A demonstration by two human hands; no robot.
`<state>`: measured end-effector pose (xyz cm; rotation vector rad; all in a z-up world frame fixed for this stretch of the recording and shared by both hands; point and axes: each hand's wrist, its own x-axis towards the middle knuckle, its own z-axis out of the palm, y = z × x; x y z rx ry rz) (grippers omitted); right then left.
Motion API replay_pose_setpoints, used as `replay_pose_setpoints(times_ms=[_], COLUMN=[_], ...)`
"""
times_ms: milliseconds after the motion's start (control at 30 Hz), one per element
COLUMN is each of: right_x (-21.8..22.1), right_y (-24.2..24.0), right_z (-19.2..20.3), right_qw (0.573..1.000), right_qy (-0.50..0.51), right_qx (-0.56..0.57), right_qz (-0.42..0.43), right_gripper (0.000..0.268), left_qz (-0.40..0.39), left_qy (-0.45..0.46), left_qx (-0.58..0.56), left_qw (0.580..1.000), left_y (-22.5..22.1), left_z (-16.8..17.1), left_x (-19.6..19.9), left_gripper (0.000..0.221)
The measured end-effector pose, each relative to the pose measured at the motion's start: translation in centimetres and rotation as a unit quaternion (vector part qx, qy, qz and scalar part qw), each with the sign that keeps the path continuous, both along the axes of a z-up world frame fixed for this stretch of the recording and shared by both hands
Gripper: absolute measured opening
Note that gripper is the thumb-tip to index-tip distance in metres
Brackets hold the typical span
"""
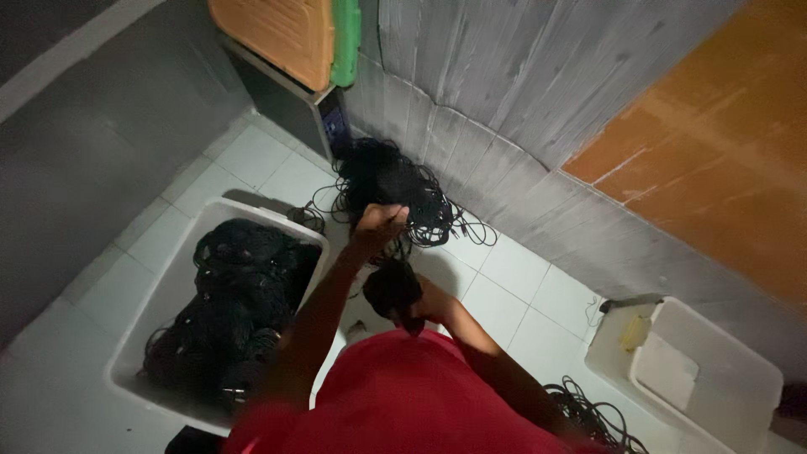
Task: The person untangles a pile of black cables on the tiled floor by hand and places them into a white plastic bin.
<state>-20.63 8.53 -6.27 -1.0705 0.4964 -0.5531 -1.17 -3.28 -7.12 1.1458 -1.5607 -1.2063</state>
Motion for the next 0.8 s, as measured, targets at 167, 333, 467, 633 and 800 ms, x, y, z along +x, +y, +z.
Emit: replay_pose_setpoints(times_ms=[167,333,467,633,800], right_x=[1.1,0.7,0.8,-0.8,-3.0], right_y=[-0.9,-3.5,-5.9,-7.1,-6.6], right_z=[4.1,5.9,7.6,7.5,-0.3], right_qw=[0.957,0.796,0.960,0.933,0.803], right_qy=[0.285,0.202,0.051,0.138,0.380], right_qx=[-0.051,-0.538,-0.125,-0.249,-0.446], right_qz=[-0.004,-0.188,-0.246,-0.222,-0.111], right_gripper=[0.038,0.035,0.016,0.038,0.048], left_qz=[-0.004,-0.056,-0.089,-0.130,-0.068], left_qy=[-0.065,-0.220,-0.361,-0.387,-0.417], left_qx=[-0.024,-0.057,-0.094,-0.088,-0.211], left_qw=[0.998,0.972,0.924,0.908,0.882], left_y=[1.8,7.0,11.9,16.1,16.3], left_z=[-8.9,-14.5,-12.6,-1.9,3.9], left_x=[-1.2,0.3,0.9,-2.7,-4.1], left_gripper=[0.033,0.032,0.031,0.031,0.024])
